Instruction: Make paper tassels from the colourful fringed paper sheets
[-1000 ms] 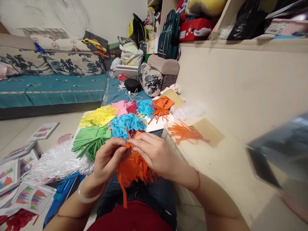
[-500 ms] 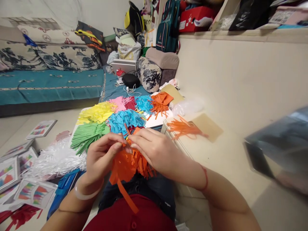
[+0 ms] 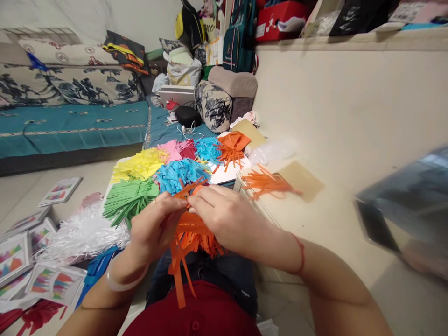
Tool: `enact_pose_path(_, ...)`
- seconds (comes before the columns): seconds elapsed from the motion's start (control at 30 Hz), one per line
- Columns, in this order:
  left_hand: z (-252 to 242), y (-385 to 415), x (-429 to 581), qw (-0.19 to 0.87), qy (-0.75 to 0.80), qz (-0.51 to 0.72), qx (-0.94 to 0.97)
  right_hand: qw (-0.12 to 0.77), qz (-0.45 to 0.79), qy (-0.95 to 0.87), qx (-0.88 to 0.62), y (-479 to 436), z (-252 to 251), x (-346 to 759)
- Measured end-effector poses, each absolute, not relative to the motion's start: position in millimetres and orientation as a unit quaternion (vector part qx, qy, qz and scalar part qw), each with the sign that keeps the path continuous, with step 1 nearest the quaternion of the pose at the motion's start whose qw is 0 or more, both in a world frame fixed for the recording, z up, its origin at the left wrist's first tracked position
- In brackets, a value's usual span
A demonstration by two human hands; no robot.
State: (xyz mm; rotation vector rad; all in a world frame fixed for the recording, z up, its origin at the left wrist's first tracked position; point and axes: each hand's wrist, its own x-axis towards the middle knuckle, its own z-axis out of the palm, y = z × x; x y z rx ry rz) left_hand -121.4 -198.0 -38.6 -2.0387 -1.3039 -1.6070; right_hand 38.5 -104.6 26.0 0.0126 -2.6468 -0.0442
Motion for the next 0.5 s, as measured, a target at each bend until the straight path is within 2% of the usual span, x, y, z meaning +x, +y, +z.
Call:
enact_pose_path(0.13,-36.6,-199.1,-126.6,0.162,-0.452,-0.477,-0.736,0.246,-0.083,-0.965,0.026,-103.0,27.9,38.8)
enact_pose_path(0.27,-36.0,-199.1,-131.4,0.148,-0.453,-0.425,-0.77,0.236,-0.097,-0.966,0.036,-98.6,30.5,39.2)
enact_pose_path(0.5,-26.7,-199.4,-132.5,-0.041,-0.427,-0.48,-0.765,0.306,0.128,-0.942,0.047,-83.4,20.3,35.0)
